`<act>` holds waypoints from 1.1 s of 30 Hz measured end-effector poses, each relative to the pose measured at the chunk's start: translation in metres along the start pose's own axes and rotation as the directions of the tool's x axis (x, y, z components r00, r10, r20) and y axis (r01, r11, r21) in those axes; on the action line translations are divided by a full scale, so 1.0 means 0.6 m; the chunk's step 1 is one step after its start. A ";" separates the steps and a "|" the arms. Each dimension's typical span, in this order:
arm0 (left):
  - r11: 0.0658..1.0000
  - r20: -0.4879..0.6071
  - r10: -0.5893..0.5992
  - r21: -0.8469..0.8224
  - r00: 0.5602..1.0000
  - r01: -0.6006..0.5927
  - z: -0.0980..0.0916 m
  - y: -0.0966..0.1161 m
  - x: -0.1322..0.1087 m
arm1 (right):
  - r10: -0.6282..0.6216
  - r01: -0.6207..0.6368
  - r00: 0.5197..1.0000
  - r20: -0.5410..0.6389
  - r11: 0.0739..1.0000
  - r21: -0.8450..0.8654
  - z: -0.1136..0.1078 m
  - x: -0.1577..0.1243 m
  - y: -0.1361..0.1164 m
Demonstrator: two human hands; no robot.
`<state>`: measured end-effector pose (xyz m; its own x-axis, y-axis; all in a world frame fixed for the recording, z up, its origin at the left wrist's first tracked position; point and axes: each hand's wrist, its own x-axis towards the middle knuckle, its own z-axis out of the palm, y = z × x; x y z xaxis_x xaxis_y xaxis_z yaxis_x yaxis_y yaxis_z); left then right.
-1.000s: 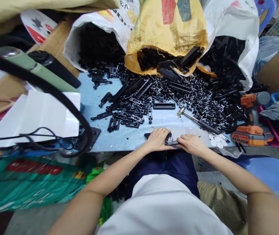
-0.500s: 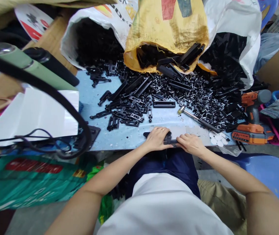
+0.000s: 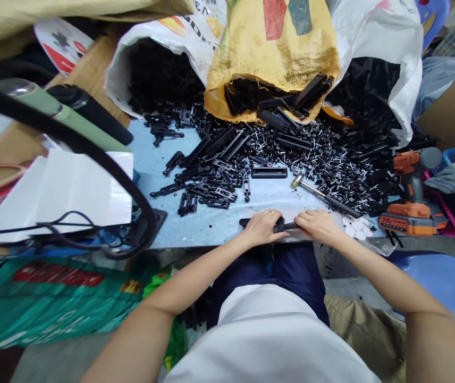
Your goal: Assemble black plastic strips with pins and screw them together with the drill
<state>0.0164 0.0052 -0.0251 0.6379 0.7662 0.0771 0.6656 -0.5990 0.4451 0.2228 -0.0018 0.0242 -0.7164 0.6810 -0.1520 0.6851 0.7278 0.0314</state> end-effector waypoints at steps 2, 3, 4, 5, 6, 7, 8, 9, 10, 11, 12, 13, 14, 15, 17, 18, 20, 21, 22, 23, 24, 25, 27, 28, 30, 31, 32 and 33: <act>1.000 0.064 0.006 -0.026 0.998 -0.004 -0.006 0.009 0.042 | 0.025 -0.024 0.999 -0.020 0.998 0.063 0.023 -0.013 0.021; 0.999 0.058 -0.006 -0.036 0.998 0.008 -0.011 0.012 0.071 | 0.048 -0.045 0.998 -0.032 0.995 0.090 0.034 -0.021 0.029; 0.999 0.033 -0.033 -0.039 0.999 0.035 -0.016 0.012 0.102 | 0.073 -0.068 0.996 -0.042 0.991 0.111 0.044 -0.029 0.034; 0.996 -0.009 -0.090 -0.031 0.996 0.089 -0.021 0.011 0.135 | 0.093 -0.086 0.994 -0.048 0.988 0.128 0.052 -0.038 0.037; 0.987 -0.047 -0.158 0.001 0.986 0.159 -0.026 0.007 0.168 | 0.107 -0.099 0.993 -0.050 0.985 0.141 0.058 -0.045 0.038; 0.983 -0.046 -0.174 0.046 0.984 0.176 -0.031 0.002 0.198 | 0.120 -0.111 0.991 -0.051 0.982 0.150 0.061 -0.051 0.038; 0.984 -0.021 -0.158 0.085 0.987 0.159 -0.034 -0.005 0.226 | 0.136 -0.126 0.989 -0.056 0.980 0.154 0.061 -0.055 0.039; 0.986 0.008 -0.129 0.112 0.992 0.128 -0.037 -0.011 0.249 | 0.157 -0.145 0.985 -0.066 0.977 0.155 0.059 -0.055 0.042; 0.988 0.038 -0.093 0.124 0.995 0.088 -0.039 -0.016 0.266 | 0.185 -0.170 0.979 -0.082 0.973 0.155 0.055 -0.052 0.047; 0.991 0.056 -0.063 0.123 0.996 0.056 -0.041 -0.020 0.279 | 0.220 -0.203 0.970 -0.102 0.967 0.155 0.048 -0.045 0.054; 0.992 0.060 -0.045 0.117 0.997 0.038 -0.042 -0.023 0.285 | 0.265 -0.246 0.957 -0.121 0.957 0.154 0.041 -0.033 0.065; 0.992 0.056 -0.040 0.118 0.998 0.033 -0.044 -0.024 0.286 | 0.317 -0.297 0.939 -0.134 0.943 0.150 0.032 -0.017 0.077; 0.992 0.037 -0.049 0.114 0.998 0.045 -0.047 -0.024 0.281 | 0.374 -0.355 0.918 -0.135 0.924 0.141 0.024 0.001 0.090; 0.993 0.000 -0.072 0.088 0.997 0.072 -0.050 -0.024 0.270 | 0.433 -0.419 0.893 -0.126 0.899 0.125 0.016 0.022 0.103; 0.984 -0.127 -0.172 -0.076 0.977 0.163 -0.057 -0.026 0.231 | 0.536 -0.531 0.840 -0.084 0.844 0.074 0.004 0.064 0.128; 0.951 -0.192 -0.256 -0.225 0.947 0.212 -0.061 -0.028 0.203 | 0.567 -0.565 0.822 -0.057 0.824 0.047 0.000 0.083 0.137; 0.776 -0.223 -0.460 -0.571 0.860 0.267 -0.066 -0.036 0.137 | 0.586 -0.586 0.810 -0.018 0.810 0.012 -0.003 0.111 0.150; 0.632 -0.158 -0.551 -0.721 0.820 0.285 -0.067 -0.041 0.102 | 0.587 -0.587 0.810 -0.018 0.810 0.009 -0.003 0.119 0.153; 0.457 -0.061 -0.626 -0.836 0.777 0.303 -0.068 -0.045 0.068 | 0.591 -0.591 0.806 -0.032 0.807 0.017 -0.003 0.123 0.154; 0.280 0.050 -0.671 -0.907 0.740 0.315 -0.067 -0.048 0.038 | 0.601 -0.600 0.798 -0.055 0.799 0.036 -0.002 0.123 0.153; 0.120 0.155 -0.689 -0.939 0.708 0.322 -0.065 -0.050 0.012 | 0.612 -0.608 0.787 -0.081 0.791 0.067 -0.002 0.119 0.151; -0.007 0.240 -0.690 -0.946 0.683 0.325 -0.062 -0.050 -0.009 | 0.616 -0.606 0.781 -0.104 0.788 0.111 -0.001 0.114 0.147; -0.140 0.330 -0.676 -0.936 0.660 0.324 -0.057 -0.047 -0.034 | 0.584 -0.547 0.798 -0.149 0.806 0.225 -0.003 0.096 0.136; -0.156 0.338 -0.673 -0.934 0.658 0.320 -0.055 -0.044 -0.039 | 0.549 -0.491 0.816 -0.179 0.823 0.285 -0.004 0.086 0.128; -0.125 0.310 -0.678 -0.942 0.667 0.311 -0.052 -0.039 -0.041 | 0.475 -0.368 0.848 -0.237 0.848 0.382 -0.008 0.066 0.111; -0.088 0.285 -0.679 -0.947 0.677 0.310 -0.050 -0.037 -0.040 | 0.448 -0.321 0.858 -0.251 0.849 0.419 -0.011 0.056 0.102; -0.038 0.257 -0.675 -0.948 0.691 0.315 -0.048 -0.036 -0.037 | 0.433 -0.291 0.867 -0.247 0.842 0.454 -0.014 0.048 0.092; 0.025 0.225 -0.670 -0.945 0.707 0.325 -0.045 -0.036 -0.035 | 0.424 -0.274 0.877 -0.226 0.828 0.490 -0.016 0.040 0.082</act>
<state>-0.0215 0.0084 -0.0124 0.0921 0.8908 -0.4450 -0.1418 0.4540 0.8796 0.2381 0.0512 0.0319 -0.3678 0.9241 0.1036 0.8279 0.3762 -0.4160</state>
